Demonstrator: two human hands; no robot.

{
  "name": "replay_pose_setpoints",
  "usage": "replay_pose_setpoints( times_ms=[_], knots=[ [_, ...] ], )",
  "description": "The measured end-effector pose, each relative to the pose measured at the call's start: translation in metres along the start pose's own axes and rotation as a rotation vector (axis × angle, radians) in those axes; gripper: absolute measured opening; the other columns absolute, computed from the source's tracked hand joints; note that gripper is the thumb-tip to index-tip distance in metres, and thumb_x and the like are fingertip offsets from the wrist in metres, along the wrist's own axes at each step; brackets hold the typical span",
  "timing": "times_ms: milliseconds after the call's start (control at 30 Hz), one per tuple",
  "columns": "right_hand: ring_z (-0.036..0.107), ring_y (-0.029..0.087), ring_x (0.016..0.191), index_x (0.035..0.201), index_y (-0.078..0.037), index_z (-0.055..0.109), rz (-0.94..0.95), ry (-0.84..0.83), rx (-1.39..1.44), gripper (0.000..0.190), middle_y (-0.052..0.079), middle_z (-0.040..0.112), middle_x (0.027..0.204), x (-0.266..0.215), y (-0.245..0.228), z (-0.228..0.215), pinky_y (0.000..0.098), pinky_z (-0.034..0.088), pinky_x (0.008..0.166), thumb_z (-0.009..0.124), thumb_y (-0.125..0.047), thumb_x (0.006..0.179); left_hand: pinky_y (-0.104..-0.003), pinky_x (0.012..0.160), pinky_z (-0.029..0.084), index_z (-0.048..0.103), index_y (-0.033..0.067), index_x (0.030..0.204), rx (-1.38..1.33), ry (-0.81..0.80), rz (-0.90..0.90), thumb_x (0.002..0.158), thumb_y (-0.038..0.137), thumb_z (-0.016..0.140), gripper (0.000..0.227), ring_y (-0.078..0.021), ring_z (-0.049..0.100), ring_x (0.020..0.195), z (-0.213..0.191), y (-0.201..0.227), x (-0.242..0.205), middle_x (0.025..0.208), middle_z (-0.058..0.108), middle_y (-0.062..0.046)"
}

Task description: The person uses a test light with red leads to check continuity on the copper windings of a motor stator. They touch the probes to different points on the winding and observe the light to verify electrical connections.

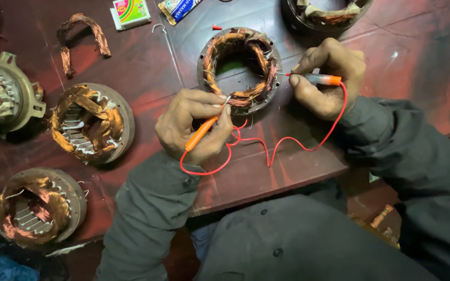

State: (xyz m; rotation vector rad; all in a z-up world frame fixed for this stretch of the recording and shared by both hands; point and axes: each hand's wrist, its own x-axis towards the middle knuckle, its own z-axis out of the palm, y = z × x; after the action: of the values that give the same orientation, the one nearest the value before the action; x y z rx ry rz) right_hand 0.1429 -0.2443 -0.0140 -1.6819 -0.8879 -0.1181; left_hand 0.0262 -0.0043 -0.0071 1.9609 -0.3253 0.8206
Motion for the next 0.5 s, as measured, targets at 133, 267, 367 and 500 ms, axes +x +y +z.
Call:
replay_pose_setpoints(
  times_ms=[133,267,367,500],
  knots=[
    [0.065,0.017,0.068,0.096,0.005,0.054,-0.003,-0.016,0.010,0.018,0.015,0.068,0.081,0.005,-0.006,0.002,0.0286,0.054,0.066,0.071,0.002,0.095,-0.026,0.067,0.063,0.058,0.0020,0.096,-0.051,-0.013,-0.005,0.087,-0.009,0.082,0.028,-0.0193,0.075,0.085,0.001,0.001,0.001,0.100,0.071,-0.014],
    [0.066,0.018,0.069,0.095,0.005,0.054,-0.015,-0.028,-0.014,0.018,0.015,0.068,0.081,0.009,-0.011,0.003,0.0286,0.054,0.066,0.071,0.003,0.095,-0.029,0.070,0.063,0.058,0.0018,0.094,-0.049,-0.045,-0.014,0.085,-0.008,0.082,0.027,-0.0196,0.075,0.082,0.001,0.005,0.000,0.098,0.071,-0.013],
    [0.065,0.017,0.064,0.091,0.005,0.053,-0.011,-0.035,-0.023,0.018,0.015,0.068,0.078,0.007,-0.010,0.001,0.0282,0.053,0.063,0.071,0.003,0.093,-0.028,0.067,0.062,0.057,0.0021,0.092,-0.031,-0.045,-0.012,0.085,-0.007,0.082,0.028,-0.0195,0.075,0.081,0.002,0.005,0.001,0.096,0.071,-0.013],
    [0.065,0.018,0.066,0.094,0.006,0.053,-0.003,-0.005,-0.025,0.019,0.016,0.069,0.080,0.003,-0.009,0.001,0.0282,0.053,0.064,0.072,0.003,0.095,-0.029,0.069,0.062,0.057,0.0019,0.091,-0.031,-0.048,0.006,0.085,-0.007,0.082,0.028,-0.0195,0.075,0.080,0.002,0.003,0.002,0.096,0.071,-0.013]
  ],
)
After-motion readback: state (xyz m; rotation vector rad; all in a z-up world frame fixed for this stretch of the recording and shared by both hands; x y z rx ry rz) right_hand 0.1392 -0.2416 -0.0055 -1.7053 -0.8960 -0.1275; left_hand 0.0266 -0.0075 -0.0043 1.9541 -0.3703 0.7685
